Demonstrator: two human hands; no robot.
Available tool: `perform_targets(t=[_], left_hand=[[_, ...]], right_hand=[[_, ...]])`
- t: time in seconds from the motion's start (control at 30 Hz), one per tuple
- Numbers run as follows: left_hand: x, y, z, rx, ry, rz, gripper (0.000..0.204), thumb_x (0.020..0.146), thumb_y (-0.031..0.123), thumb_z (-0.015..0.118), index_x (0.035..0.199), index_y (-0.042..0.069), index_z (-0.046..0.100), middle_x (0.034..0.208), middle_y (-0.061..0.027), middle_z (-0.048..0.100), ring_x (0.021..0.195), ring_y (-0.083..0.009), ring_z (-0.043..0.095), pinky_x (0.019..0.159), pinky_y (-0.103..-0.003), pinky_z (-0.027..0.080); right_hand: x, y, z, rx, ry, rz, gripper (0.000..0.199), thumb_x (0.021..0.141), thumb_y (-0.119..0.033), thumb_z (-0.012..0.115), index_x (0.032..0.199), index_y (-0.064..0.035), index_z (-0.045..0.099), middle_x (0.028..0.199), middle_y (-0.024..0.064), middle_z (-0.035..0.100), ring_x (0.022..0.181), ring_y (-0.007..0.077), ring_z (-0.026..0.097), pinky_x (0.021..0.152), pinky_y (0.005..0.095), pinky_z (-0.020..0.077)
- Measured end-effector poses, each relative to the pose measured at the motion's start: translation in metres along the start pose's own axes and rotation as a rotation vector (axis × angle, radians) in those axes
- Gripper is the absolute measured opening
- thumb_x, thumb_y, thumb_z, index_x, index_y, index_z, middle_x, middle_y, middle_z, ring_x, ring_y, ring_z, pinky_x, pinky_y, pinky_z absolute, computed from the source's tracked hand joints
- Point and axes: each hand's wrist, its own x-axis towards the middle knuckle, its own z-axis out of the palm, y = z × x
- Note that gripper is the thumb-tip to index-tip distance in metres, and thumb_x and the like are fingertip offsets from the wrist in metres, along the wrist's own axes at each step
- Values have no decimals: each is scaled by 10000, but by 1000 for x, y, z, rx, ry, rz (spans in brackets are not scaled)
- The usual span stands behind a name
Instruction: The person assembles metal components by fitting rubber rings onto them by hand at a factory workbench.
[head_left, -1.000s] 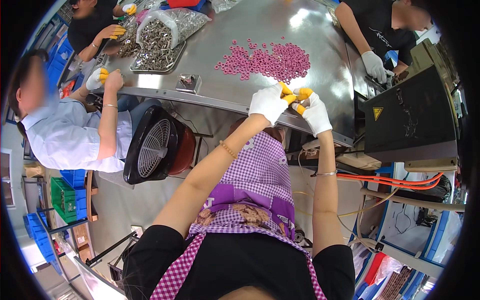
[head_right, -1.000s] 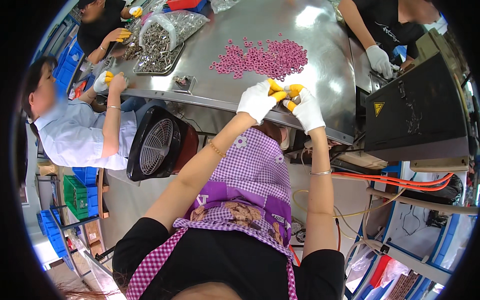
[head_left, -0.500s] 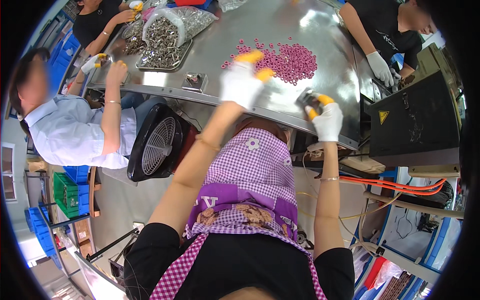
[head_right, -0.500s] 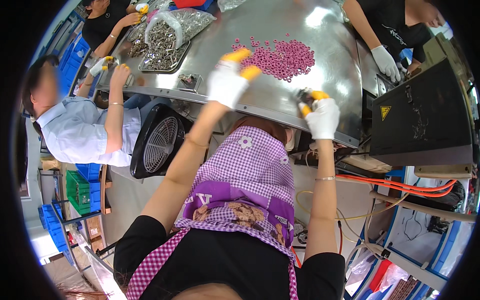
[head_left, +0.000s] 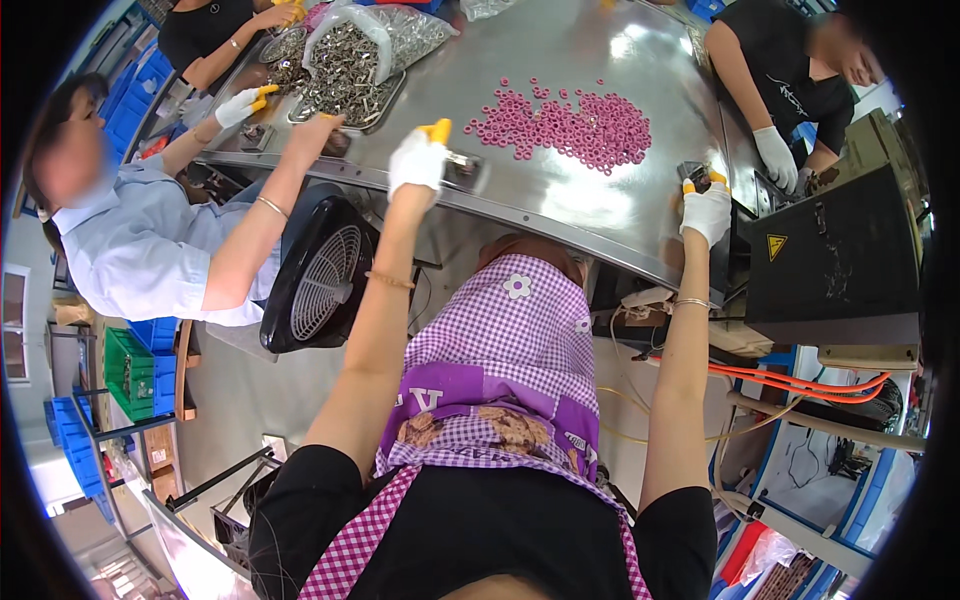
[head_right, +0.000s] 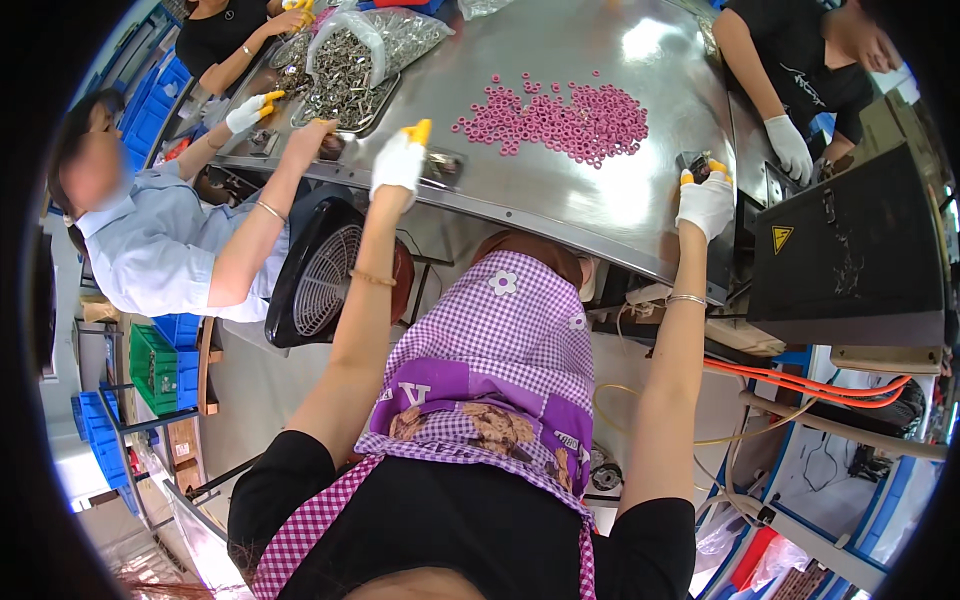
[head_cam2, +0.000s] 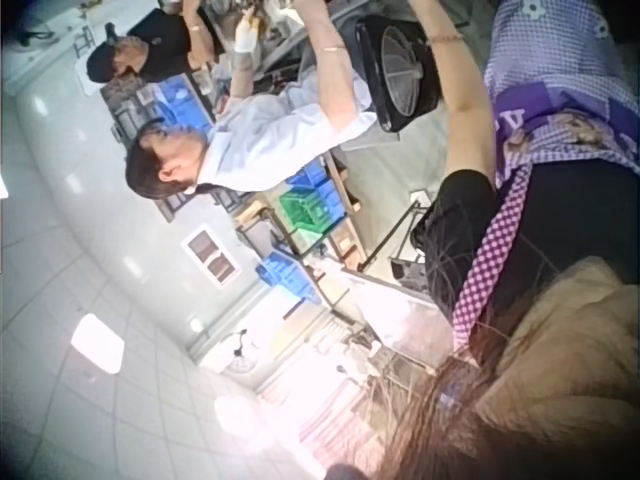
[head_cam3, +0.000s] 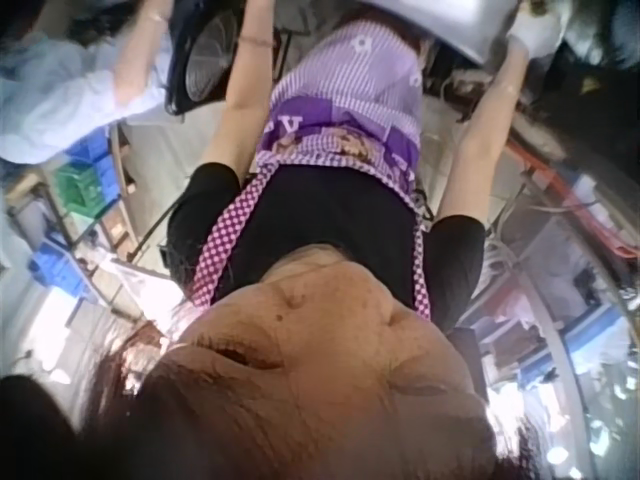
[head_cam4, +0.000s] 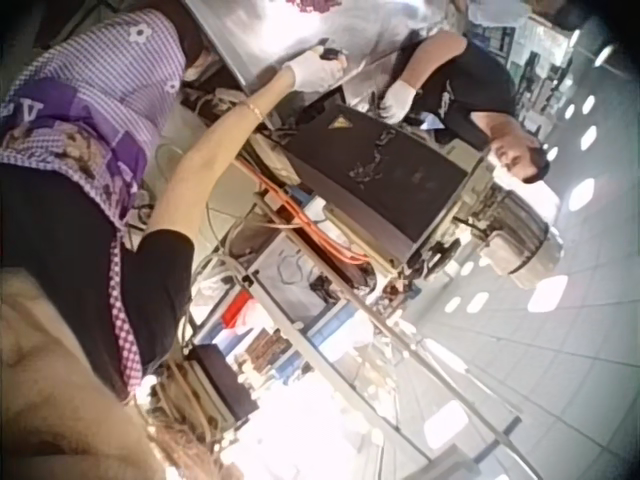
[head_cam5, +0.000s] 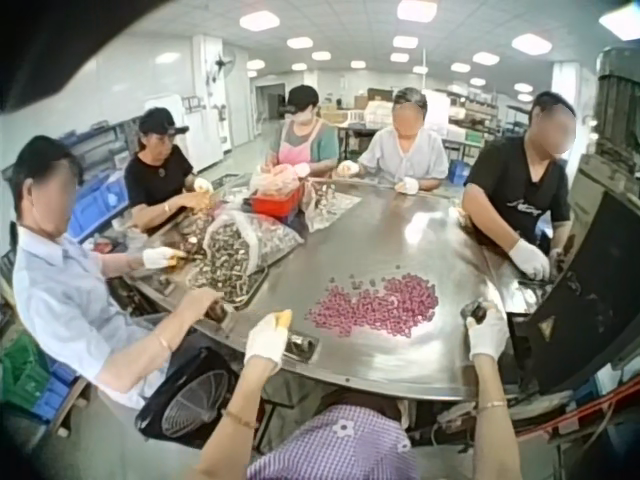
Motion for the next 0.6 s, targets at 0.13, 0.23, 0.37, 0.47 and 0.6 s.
perform_targets(t=[0.13, 0.23, 0.37, 0.47, 0.6], left_hand=[[-14, 48, 35, -101, -169, 172, 344, 907, 352, 511, 1075, 97, 669, 1037, -143, 682, 908, -354, 624, 799, -400, 485], [3, 86, 50, 141, -39, 325, 276, 860, 305, 575, 1028, 124, 698, 1014, -127, 689, 871, -319, 644, 771, -395, 499], [32, 113, 67, 418, 2, 352, 257, 842, 284, 598, 1026, 142, 706, 979, -96, 699, 825, -303, 655, 754, -384, 504], [46, 116, 71, 689, -129, 347, 227, 842, 276, 603, 998, 146, 704, 932, -87, 702, 796, -302, 657, 738, -388, 501], [37, 117, 65, 630, -120, 420, 198, 840, 264, 608, 964, 137, 694, 903, -79, 705, 776, -302, 658, 730, -391, 499]], right_hand=[[-1, -1, -2, 29, -2, 1, 394, 786, -320, 718, 1120, -128, 637, 978, 69, 656, 818, 255, 644, 764, 355, 525], [-2, -1, -4, 28, 1, -5, 393, 788, -320, 717, 1121, -128, 636, 981, 71, 655, 816, 257, 645, 764, 359, 526], [-3, -2, -4, 9, 12, -21, 388, 793, -322, 714, 1118, -126, 635, 985, 73, 654, 815, 260, 646, 765, 365, 526], [-3, -6, -7, -14, -14, -14, 381, 795, -322, 713, 1111, -123, 637, 985, 78, 653, 814, 264, 647, 763, 367, 527], [-2, 3, -1, 0, -22, -1, 380, 798, -328, 711, 1107, -121, 637, 988, 83, 652, 814, 266, 649, 762, 366, 528]])
